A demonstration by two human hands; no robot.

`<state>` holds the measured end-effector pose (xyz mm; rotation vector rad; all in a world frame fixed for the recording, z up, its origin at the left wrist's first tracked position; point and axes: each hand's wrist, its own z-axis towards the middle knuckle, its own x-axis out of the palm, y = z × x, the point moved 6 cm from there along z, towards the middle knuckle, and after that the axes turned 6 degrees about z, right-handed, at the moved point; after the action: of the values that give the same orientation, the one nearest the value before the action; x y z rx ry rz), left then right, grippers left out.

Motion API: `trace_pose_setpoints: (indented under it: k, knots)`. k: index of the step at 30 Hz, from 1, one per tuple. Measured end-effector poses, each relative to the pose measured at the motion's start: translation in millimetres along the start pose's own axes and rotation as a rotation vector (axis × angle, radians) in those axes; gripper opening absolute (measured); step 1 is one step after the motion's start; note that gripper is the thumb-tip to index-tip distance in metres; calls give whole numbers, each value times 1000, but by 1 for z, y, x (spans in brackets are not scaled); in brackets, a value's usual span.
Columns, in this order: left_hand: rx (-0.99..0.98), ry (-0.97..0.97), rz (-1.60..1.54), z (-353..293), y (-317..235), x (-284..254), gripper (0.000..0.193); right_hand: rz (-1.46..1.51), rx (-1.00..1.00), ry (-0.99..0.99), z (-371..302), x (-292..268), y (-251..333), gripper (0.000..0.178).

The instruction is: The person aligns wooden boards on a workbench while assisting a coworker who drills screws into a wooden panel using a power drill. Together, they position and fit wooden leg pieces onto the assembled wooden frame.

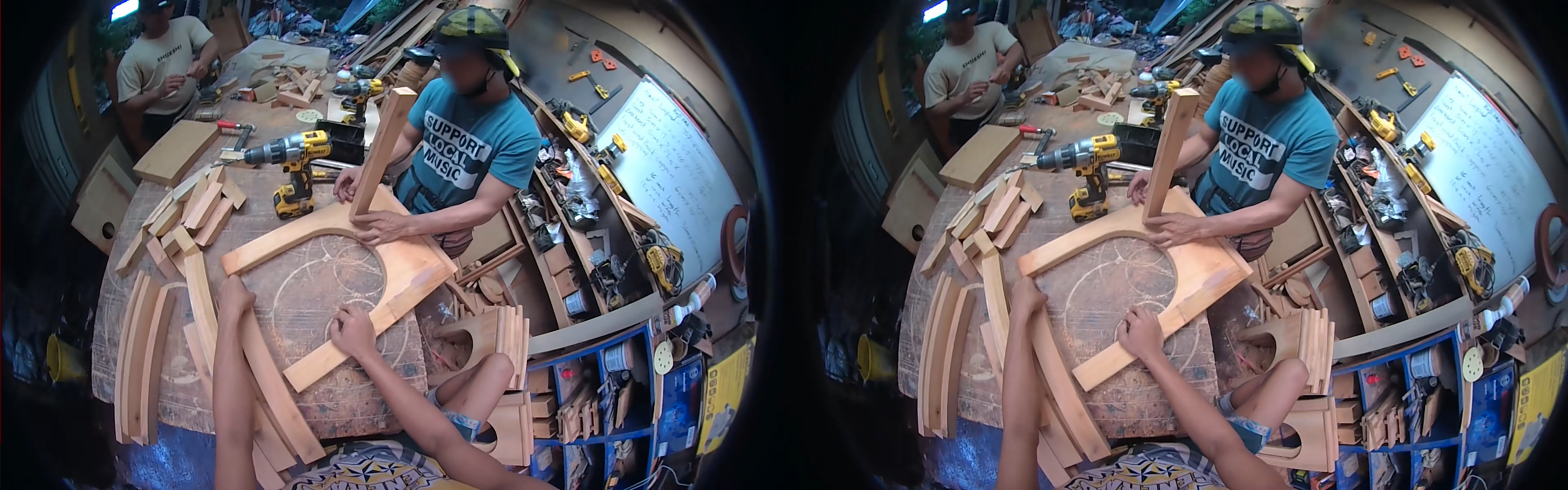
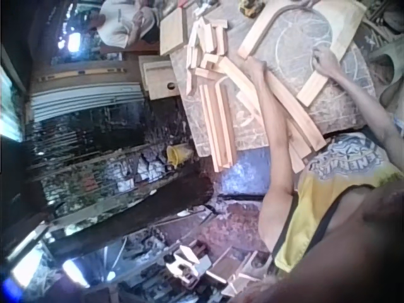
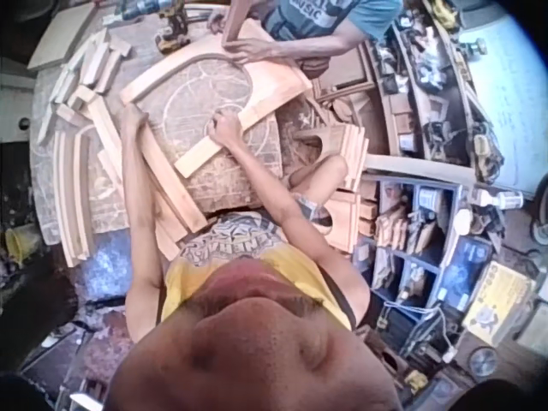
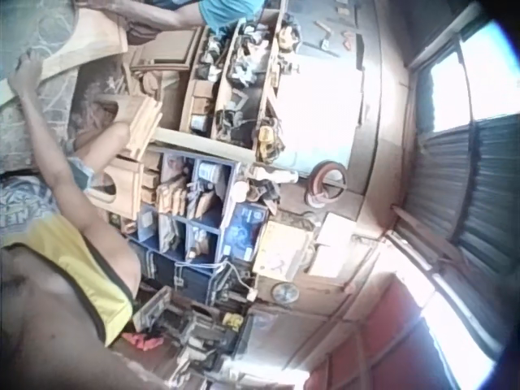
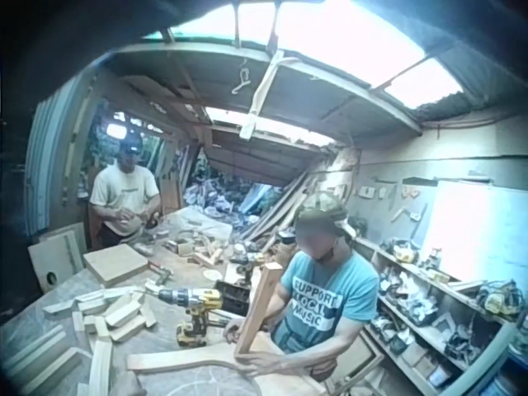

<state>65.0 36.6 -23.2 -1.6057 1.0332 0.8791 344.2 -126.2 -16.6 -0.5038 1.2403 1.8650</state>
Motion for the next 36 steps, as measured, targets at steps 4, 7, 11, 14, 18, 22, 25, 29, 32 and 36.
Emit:
trace_pose_setpoints:
  k: [4, 7, 11, 14, 18, 22, 25, 29, 32, 36]
  knots:
    - [9, -63, -17, -9, -13, -11, 28, 4, 53, 36, 4, 0, -3, 16]
    - [4, -61, 41, -16, -21, -18, 29, -1, 55, 41, 4, 0, -5, 15]
    - [-9, -57, 49, -13, -20, -19, 31, -6, 49, 47, 7, 1, -6, 14]
    - [16, -69, 51, -10, -17, -14, 29, -26, 30, 56, 8, 0, -3, 13]
    - [8, -28, 62, -15, -15, -12, 28, -4, 3, 79, -1, 1, 1, 16]
    - [11, -13, 89, -15, -10, -8, 30, 13, 79, 104, -10, 11, -5, 17]
    - [56, -71, 37, -13, -5, -9, 34, 27, 136, 179, -2, 7, -2, 25]
    - [80, -16, 67, -1, -24, -14, 30, -139, 101, 26, 15, -4, -2, 40]
    - [43, 45, 74, 6, -16, -8, 31, -170, 287, 264, 20, 15, 0, 40]
    - [38, 44, 68, 3, -16, -8, 28, -253, 273, 391, 17, 27, 14, 15]
